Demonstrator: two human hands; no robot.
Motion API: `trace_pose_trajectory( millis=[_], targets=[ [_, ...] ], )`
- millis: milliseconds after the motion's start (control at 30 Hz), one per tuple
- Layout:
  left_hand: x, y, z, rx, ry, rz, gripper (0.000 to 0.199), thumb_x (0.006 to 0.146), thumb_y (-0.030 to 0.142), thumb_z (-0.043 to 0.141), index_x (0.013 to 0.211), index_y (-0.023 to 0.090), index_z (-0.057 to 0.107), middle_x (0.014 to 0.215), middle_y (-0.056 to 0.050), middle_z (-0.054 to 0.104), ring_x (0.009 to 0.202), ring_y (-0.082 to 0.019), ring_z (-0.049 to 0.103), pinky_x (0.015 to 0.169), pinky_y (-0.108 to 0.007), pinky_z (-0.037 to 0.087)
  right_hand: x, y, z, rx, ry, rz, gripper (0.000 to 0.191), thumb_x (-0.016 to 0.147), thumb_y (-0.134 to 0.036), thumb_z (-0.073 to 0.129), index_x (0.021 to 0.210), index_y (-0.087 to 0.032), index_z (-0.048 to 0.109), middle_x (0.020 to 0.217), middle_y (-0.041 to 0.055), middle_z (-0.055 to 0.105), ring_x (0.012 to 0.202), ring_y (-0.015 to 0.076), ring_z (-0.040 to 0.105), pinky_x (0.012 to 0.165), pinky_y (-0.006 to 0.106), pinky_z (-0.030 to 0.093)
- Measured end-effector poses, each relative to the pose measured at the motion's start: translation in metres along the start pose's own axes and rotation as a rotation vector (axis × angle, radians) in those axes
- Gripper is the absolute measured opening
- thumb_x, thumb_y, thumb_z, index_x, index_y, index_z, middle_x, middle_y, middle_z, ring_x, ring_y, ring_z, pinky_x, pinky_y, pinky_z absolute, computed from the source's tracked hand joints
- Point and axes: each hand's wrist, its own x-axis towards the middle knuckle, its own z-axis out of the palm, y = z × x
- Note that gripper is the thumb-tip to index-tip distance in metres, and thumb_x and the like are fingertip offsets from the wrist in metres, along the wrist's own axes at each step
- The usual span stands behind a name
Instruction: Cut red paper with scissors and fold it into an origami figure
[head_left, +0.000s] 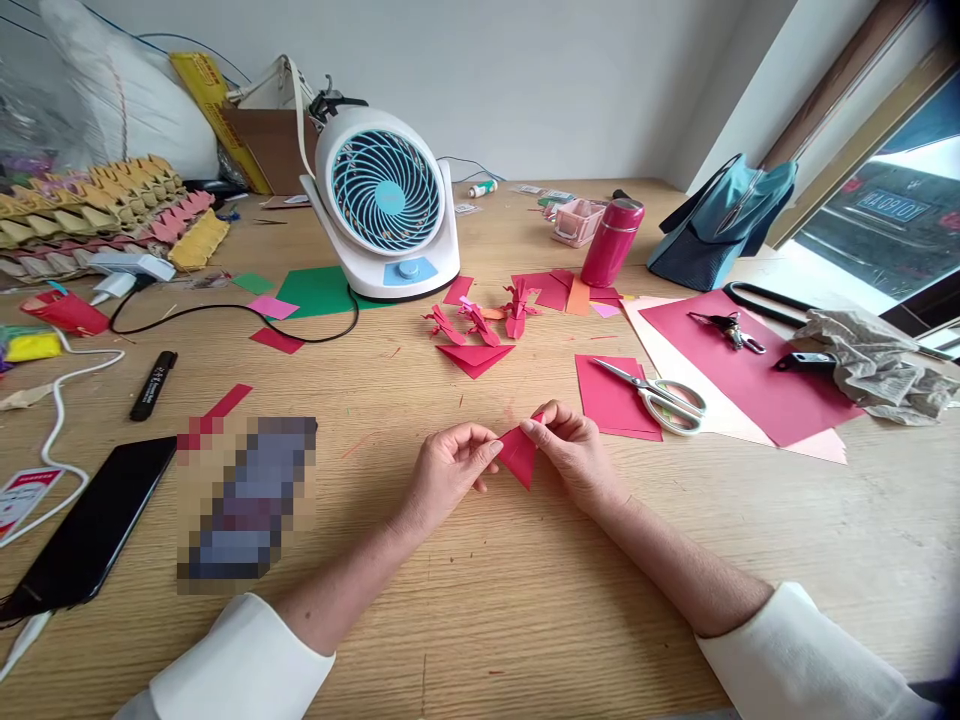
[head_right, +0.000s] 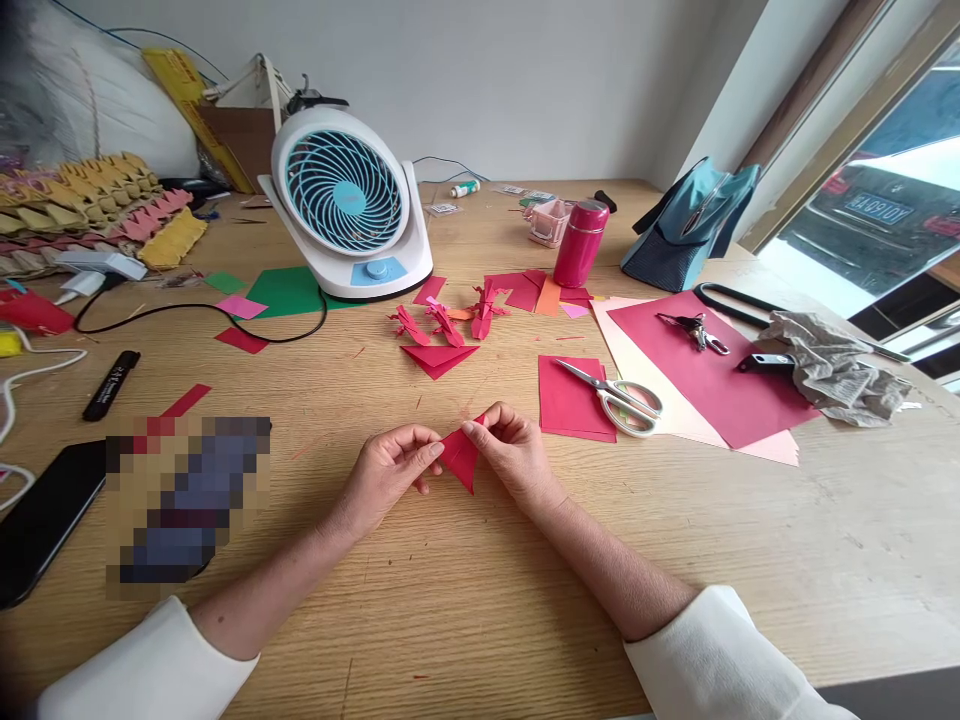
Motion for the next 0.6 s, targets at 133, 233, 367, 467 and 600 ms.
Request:
trace_pose_trajectory(
  millis=[133, 233, 367, 467, 600],
  targets=[
    [0.0002, -0.0025, -0.0008, 0.054, 0.004, 0.041, 0.021, 0.082, 0.035, 0.062, 0.076, 0.015, 0.065, 0.063, 0.0, 0.058, 0.059, -0.012, 0.056, 0.043, -0.018, 0.048, -0.0015, -0.002, 0.0011, -0.031, -0.036, 0.034, 0.033, 0.072, -0.042, 0.077, 0.067, -0.019, 0.054, 0.063, -0.004, 0.053, 0.057, 0.0094, 0.045, 0.056, 0.023, 0.038],
    [-0.0002, -0.0037, -0.0018, 0.099, 0.022, 0.077, 0.019, 0.083, 0.033, 0.061, 0.076, 0.016, 0.065, 0.063, 0.0, 0.058, 0.058, -0.011, 0.055, 0.044, -0.018, 0.049, -0.0009, -0.0024, 0.001, -0.021, -0.038, 0.032, 0.032, 0.072, -0.042, 0.077, 0.069, -0.019, 0.055, 0.064, -0.004, 0.053, 0.058, 0.0094, 0.045, 0.057, 0.023, 0.038],
    [-0.0003, -0.0047, -0.002, 0.115, 0.037, 0.091, 0.017, 0.083, 0.032, 0.061, 0.076, 0.016, 0.065, 0.063, 0.0, 0.059, 0.057, -0.01, 0.054, 0.044, -0.018, 0.048, -0.0001, -0.0023, 0.0006, -0.039, -0.042, 0.01, 0.031, 0.074, -0.042, 0.076, 0.068, -0.019, 0.055, 0.063, -0.0038, 0.053, 0.058, 0.0097, 0.045, 0.058, 0.024, 0.038],
    [-0.0001, -0.0051, -0.002, 0.115, 0.038, 0.099, 0.017, 0.083, 0.031, 0.061, 0.076, 0.017, 0.064, 0.062, 0.001, 0.058, 0.055, -0.009, 0.054, 0.045, -0.017, 0.047, -0.0002, -0.0017, 0.0, -0.043, -0.048, 0.004, 0.031, 0.074, -0.041, 0.075, 0.068, -0.019, 0.055, 0.063, -0.0038, 0.053, 0.058, 0.0098, 0.045, 0.059, 0.024, 0.038],
    [-0.0008, -0.0055, -0.0026, 0.138, 0.036, 0.135, 0.016, 0.084, 0.03, 0.062, 0.075, 0.017, 0.064, 0.063, 0.002, 0.059, 0.055, -0.009, 0.054, 0.046, -0.017, 0.047, 0.0, -0.0007, -0.0007, -0.021, -0.043, 0.024, 0.028, 0.075, -0.041, 0.075, 0.072, -0.019, 0.058, 0.063, -0.0038, 0.054, 0.058, 0.0096, 0.045, 0.059, 0.024, 0.038]
  ],
)
